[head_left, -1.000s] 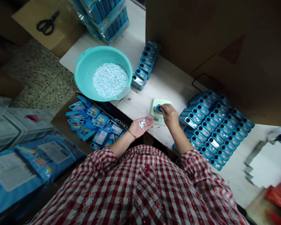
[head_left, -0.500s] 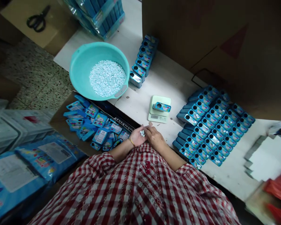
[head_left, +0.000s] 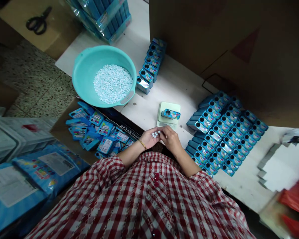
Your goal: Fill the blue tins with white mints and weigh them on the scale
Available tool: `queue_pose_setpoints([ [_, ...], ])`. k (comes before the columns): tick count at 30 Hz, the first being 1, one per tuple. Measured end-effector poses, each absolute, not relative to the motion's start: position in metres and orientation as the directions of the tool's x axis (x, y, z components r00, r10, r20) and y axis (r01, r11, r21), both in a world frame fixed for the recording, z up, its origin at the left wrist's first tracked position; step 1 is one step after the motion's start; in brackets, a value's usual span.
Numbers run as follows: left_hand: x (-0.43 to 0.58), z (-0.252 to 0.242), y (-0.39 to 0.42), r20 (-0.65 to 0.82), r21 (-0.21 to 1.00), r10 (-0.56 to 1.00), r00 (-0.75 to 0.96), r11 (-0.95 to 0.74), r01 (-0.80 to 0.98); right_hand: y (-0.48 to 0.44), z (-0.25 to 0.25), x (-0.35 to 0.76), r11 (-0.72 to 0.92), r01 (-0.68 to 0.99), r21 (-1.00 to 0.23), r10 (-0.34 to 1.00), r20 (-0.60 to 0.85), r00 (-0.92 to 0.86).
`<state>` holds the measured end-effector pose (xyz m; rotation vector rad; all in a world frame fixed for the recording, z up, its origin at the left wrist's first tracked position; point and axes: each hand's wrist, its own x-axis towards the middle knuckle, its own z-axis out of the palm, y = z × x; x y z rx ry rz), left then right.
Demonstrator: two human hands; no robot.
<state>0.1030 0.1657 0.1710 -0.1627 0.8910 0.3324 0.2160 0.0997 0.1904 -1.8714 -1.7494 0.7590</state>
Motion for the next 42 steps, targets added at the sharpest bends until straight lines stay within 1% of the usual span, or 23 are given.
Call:
queue_pose_setpoints([
  [3, 0.108, 0.173, 0.173, -0.765, 0.010, 0.216, 0.606, 0.946, -0.325, 0.108, 0.199, 0.228, -0.045, 0.737, -0.675, 0.999, -0.036, 0.027],
  [5, 0.107, 0.172, 0.176, -0.750, 0.016, 0.209, 0.628, 0.954, -0.298, 0.115, 0.201, 0.237, -0.053, 0.752, -0.657, 0.997, 0.009, 0.079],
  [8, 0.103, 0.171, 0.177, -0.744, 0.035, 0.199, 0.638, 0.965, -0.260, 0.132, 0.198, 0.253, -0.127, 0.802, -0.584, 0.976, 0.069, 0.206],
  [10, 0.099, 0.169, 0.178, -0.749, 0.047, 0.201, 0.631, 0.966, -0.253, 0.145, 0.193, 0.264, -0.166, 0.835, -0.525, 0.969, 0.069, 0.236],
  [12, 0.097, 0.168, 0.179, -0.751, 0.052, 0.210, 0.627, 0.964, -0.261, 0.156, 0.190, 0.271, -0.177, 0.850, -0.497, 0.972, 0.049, 0.231],
  [14, 0.095, 0.167, 0.181, -0.750, 0.052, 0.219, 0.624, 0.960, -0.274, 0.162, 0.189, 0.275, -0.171, 0.842, -0.512, 0.973, 0.047, 0.226],
  [17, 0.094, 0.165, 0.182, -0.744, 0.049, 0.234, 0.626, 0.953, -0.298, 0.154, 0.194, 0.266, -0.149, 0.805, -0.574, 0.964, 0.097, 0.248],
  [18, 0.093, 0.164, 0.181, -0.738, 0.039, 0.234, 0.633, 0.951, -0.306, 0.148, 0.195, 0.258, -0.122, 0.799, -0.589, 0.967, 0.110, 0.228],
  [20, 0.092, 0.163, 0.177, -0.733, 0.006, 0.226, 0.642, 0.946, -0.325, 0.130, 0.196, 0.238, -0.038, 0.808, -0.589, 0.988, 0.097, 0.117],
  [23, 0.087, 0.160, 0.164, -0.720, -0.076, 0.176, 0.671, 0.941, -0.329, 0.103, 0.192, 0.204, 0.075, 0.850, -0.521, 0.996, -0.006, -0.091],
  [25, 0.083, 0.157, 0.153, -0.700, -0.128, 0.132, 0.701, 0.944, -0.305, 0.089, 0.187, 0.189, 0.101, 0.869, -0.485, 0.985, -0.074, -0.155],
  [28, 0.075, 0.154, 0.139, -0.696, -0.167, 0.082, 0.714, 0.948, -0.271, 0.076, 0.179, 0.182, 0.107, 0.861, -0.497, 0.977, -0.109, -0.184],
  [33, 0.073, 0.153, 0.134, -0.742, -0.154, 0.068, 0.667, 0.951, -0.269, 0.069, 0.171, 0.185, 0.061, 0.838, -0.542, 0.983, -0.112, -0.144],
  [35, 0.075, 0.154, 0.138, -0.755, -0.134, 0.089, 0.650, 0.949, -0.286, 0.070, 0.173, 0.189, 0.034, 0.803, -0.595, 0.990, -0.087, -0.107],
  [38, 0.077, 0.157, 0.146, -0.760, -0.090, 0.130, 0.637, 0.949, -0.301, 0.079, 0.182, 0.202, 0.008, 0.708, -0.706, 0.999, -0.023, -0.034],
  [39, 0.078, 0.158, 0.149, -0.758, -0.071, 0.142, 0.637, 0.952, -0.297, 0.085, 0.185, 0.210, -0.004, 0.690, -0.724, 1.000, -0.003, 0.003],
  [42, 0.078, 0.162, 0.158, -0.735, -0.023, 0.172, 0.656, 0.961, -0.277, 0.108, 0.194, 0.237, -0.074, 0.725, -0.684, 0.988, 0.047, 0.145],
])
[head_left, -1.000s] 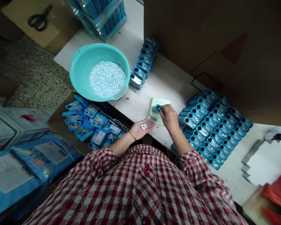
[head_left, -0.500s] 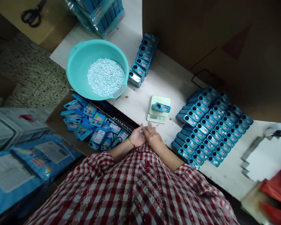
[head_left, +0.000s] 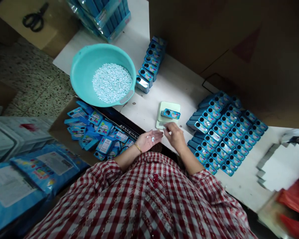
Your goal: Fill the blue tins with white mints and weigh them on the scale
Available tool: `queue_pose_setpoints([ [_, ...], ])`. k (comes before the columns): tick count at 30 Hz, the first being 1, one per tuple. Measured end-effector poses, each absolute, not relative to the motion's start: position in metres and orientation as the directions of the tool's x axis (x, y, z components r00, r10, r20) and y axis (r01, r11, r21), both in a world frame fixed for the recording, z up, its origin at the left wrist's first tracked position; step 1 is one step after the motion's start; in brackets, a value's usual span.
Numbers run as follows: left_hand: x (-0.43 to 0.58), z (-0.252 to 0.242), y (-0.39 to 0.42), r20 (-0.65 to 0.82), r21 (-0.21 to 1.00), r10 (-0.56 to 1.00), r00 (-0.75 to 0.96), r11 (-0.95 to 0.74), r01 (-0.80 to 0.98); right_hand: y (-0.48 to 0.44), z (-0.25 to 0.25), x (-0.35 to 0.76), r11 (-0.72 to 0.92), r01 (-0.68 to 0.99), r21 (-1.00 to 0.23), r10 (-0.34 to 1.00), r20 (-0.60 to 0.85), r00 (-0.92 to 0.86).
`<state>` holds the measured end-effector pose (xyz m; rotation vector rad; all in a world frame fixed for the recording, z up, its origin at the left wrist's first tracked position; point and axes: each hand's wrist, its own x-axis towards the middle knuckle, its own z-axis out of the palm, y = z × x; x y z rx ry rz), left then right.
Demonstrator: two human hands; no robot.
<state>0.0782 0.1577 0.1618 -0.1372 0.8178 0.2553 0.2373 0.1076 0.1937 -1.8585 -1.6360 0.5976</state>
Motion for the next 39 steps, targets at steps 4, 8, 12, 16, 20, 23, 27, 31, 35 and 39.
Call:
queue_pose_setpoints([
  [4, 0.076, 0.164, 0.163, -0.719, 0.008, 0.194, 0.667, 0.962, -0.272, 0.140, 0.193, 0.266, -0.158, 0.807, -0.569, 0.969, 0.070, 0.239],
  [8, 0.073, 0.162, 0.161, -0.731, 0.007, 0.200, 0.652, 0.958, -0.286, 0.158, 0.186, 0.271, -0.178, 0.816, -0.550, 0.961, 0.083, 0.265],
  [12, 0.069, 0.160, 0.160, -0.746, -0.003, 0.203, 0.634, 0.951, -0.308, 0.159, 0.188, 0.275, -0.185, 0.760, -0.623, 0.923, 0.156, 0.353],
  [16, 0.065, 0.159, 0.161, -0.763, -0.003, 0.214, 0.610, 0.943, -0.334, 0.139, 0.198, 0.284, -0.251, 0.618, -0.745, 0.799, 0.201, 0.567],
  [20, 0.066, 0.157, 0.155, -0.808, -0.012, 0.160, 0.567, 0.958, -0.287, 0.102, 0.209, 0.260, -0.224, 0.514, -0.828, 0.814, 0.131, 0.566],
  [23, 0.068, 0.154, 0.145, -0.809, -0.042, 0.109, 0.577, 0.969, -0.242, 0.078, 0.211, 0.224, -0.102, 0.509, -0.855, 0.967, 0.035, 0.253],
  [27, 0.066, 0.149, 0.140, -0.826, -0.067, 0.053, 0.561, 0.979, -0.191, 0.062, 0.199, 0.216, -0.144, 0.594, -0.792, 0.964, 0.023, 0.265],
  [31, 0.054, 0.144, 0.159, -0.888, 0.010, 0.111, 0.445, 0.975, -0.222, 0.074, 0.185, 0.260, -0.312, 0.694, -0.649, 0.870, 0.098, 0.483],
  [35, 0.042, 0.147, 0.189, -0.888, 0.139, 0.268, 0.373, 0.931, -0.338, 0.105, 0.179, 0.290, -0.286, 0.796, -0.534, 0.906, 0.120, 0.406],
  [39, 0.047, 0.158, 0.207, -0.843, 0.256, 0.380, 0.381, 0.906, -0.338, 0.125, 0.176, 0.289, -0.238, 0.836, -0.494, 0.939, 0.102, 0.327],
])
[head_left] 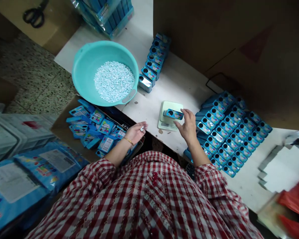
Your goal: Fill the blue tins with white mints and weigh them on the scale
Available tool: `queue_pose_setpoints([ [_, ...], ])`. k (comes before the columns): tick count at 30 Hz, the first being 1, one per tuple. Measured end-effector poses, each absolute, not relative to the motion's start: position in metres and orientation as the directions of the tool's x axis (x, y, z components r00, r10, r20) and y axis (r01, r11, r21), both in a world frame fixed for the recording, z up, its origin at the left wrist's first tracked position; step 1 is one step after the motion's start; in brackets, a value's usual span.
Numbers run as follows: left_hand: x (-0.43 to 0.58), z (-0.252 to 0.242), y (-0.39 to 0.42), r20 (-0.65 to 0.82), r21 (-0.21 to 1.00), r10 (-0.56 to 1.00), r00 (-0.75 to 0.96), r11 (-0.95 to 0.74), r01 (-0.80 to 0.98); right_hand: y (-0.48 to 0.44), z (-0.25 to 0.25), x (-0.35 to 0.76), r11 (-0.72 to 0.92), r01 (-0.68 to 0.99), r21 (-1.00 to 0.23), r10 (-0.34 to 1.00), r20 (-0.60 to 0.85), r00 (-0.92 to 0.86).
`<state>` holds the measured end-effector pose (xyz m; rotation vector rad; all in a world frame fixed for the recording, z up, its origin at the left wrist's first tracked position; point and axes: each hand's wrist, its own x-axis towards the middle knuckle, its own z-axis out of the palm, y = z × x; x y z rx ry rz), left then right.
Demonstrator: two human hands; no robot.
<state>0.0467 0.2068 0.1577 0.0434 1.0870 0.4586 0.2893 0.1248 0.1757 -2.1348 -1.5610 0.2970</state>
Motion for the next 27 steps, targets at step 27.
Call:
queue_pose_setpoints([
  [27, 0.120, 0.179, 0.245, -0.617, 0.693, 0.726, 0.302, 0.684, -0.229, 0.091, 0.182, 0.305, -0.238, 0.756, -0.610, 0.881, 0.193, 0.432],
])
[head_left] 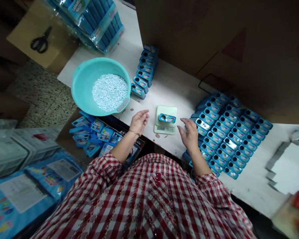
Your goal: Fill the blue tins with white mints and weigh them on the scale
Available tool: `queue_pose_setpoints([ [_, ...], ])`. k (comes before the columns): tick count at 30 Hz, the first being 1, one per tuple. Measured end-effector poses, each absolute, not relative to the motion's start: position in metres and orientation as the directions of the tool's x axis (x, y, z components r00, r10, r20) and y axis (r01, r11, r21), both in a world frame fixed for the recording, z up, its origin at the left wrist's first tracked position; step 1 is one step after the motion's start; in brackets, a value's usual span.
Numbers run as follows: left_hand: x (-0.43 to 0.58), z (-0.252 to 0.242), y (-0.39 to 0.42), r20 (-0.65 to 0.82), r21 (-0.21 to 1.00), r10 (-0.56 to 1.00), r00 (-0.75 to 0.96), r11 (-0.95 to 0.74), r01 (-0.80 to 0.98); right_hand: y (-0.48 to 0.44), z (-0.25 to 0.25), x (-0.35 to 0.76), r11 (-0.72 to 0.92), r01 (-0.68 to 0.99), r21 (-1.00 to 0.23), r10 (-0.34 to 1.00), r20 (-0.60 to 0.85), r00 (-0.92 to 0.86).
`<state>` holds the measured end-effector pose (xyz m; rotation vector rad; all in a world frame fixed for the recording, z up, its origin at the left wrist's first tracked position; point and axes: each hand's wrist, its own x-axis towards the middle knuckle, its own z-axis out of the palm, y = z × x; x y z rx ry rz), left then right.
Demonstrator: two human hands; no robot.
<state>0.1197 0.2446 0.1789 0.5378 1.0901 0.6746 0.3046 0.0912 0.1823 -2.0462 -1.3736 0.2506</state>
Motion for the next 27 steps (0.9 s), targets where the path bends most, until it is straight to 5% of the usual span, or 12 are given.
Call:
queue_pose_setpoints([
  [6, 0.063, 0.154, 0.226, -0.846, 0.423, 0.494, 0.202, 0.851, -0.310, 0.094, 0.181, 0.309, -0.246, 0.741, -0.624, 0.873, 0.188, 0.449],
  [18, 0.050, 0.148, 0.203, -0.882, 0.313, 0.409, 0.233, 0.880, -0.357, 0.095, 0.183, 0.298, -0.258, 0.782, -0.567, 0.846, 0.259, 0.467],
  [27, 0.061, 0.155, 0.196, -0.873, 0.271, 0.372, 0.314, 0.907, -0.322, 0.130, 0.186, 0.277, -0.243, 0.923, -0.298, 0.954, 0.098, 0.283],
])
